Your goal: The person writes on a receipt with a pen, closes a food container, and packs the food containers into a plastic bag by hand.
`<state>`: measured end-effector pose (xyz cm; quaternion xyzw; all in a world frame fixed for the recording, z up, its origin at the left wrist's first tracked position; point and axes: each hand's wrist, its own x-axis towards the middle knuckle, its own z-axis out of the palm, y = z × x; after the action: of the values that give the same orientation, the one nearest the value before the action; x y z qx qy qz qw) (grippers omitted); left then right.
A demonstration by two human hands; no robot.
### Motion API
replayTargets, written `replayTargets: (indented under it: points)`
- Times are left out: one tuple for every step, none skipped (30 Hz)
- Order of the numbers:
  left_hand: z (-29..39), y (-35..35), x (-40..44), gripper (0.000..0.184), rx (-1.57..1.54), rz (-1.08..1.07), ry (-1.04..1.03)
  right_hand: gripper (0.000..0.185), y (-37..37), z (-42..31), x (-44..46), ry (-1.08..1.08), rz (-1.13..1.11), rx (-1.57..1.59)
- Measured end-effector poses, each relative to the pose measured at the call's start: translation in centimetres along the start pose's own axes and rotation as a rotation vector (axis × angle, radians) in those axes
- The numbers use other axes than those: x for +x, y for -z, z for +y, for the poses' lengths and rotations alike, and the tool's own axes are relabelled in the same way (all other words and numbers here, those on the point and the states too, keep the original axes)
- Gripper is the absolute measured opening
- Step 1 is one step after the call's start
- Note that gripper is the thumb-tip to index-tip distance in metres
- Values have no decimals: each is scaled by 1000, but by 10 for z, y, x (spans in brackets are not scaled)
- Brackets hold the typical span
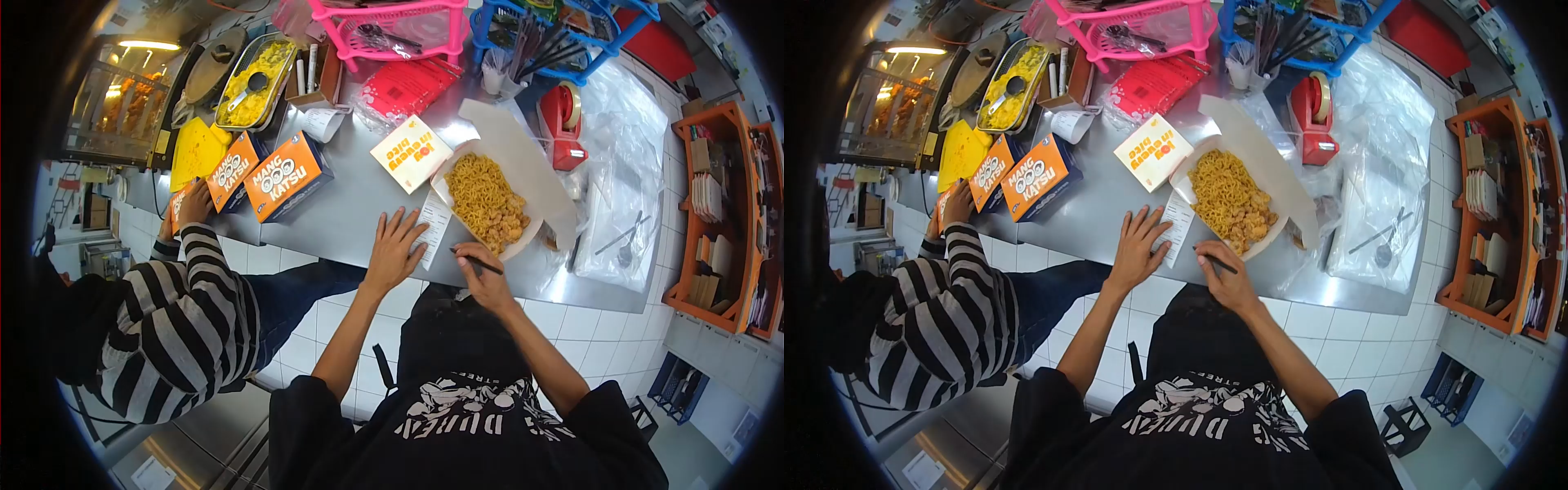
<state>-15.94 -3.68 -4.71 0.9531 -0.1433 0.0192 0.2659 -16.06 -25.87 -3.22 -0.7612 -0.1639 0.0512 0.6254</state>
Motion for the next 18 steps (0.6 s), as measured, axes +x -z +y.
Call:
replayTargets:
  points:
    - [9,-7,-6,38,10,12,16,12,5,1,-3,-7,1,3]
    - [17,-14,-11,39,20,23,33,12,9,5,-5,-32,14,-21]
    - [24,-20,-13,40,10,37,60,12,15,10,-6,-6,41,-42]
    - [31,-25,-16,41,0,46,86,12,20,17,-8,16,71,-62]
    - [35,-29,-20,41,-8,48,109,12,18,24,-13,33,106,-79]
    - [36,-29,-20,44,57,62,82,11,12,25,-17,34,142,-13]
    - [35,-25,-18,45,71,45,36,11,7,25,-20,36,176,44]
    - [33,-20,-16,46,79,37,-3,11,5,24,-23,41,201,95]
    - [31,-15,-15,47,85,33,-35,12,1,23,-26,37,209,81]
    - [26,-11,-13,48,96,51,-92,13,-3,23,-25,42,212,66]
    - [21,-8,-11,48,94,13,-106,14,-9,25,-22,51,213,52]
    - [16,-5,-10,48,93,-26,-121,18,-15,27,-17,138,264,-42]
    - [13,-5,-9,48,92,-61,-137,18,-19,26,-17,86,248,12]
    - [11,-8,-9,50,82,-40,-138,19,-22,26,-15,39,231,66]
    - [11,-8,-6,51,71,-22,-130,19,-25,26,-12,-9,214,118]
    - [11,-8,-6,52,59,-9,-118,21,-27,28,-8,59,224,53]
    - [13,-7,-8,53,46,-2,-104,21,-26,30,-7,93,209,-28]
    - [13,-8,-10,54,48,-7,-100,22,-25,29,-4,126,196,-107]
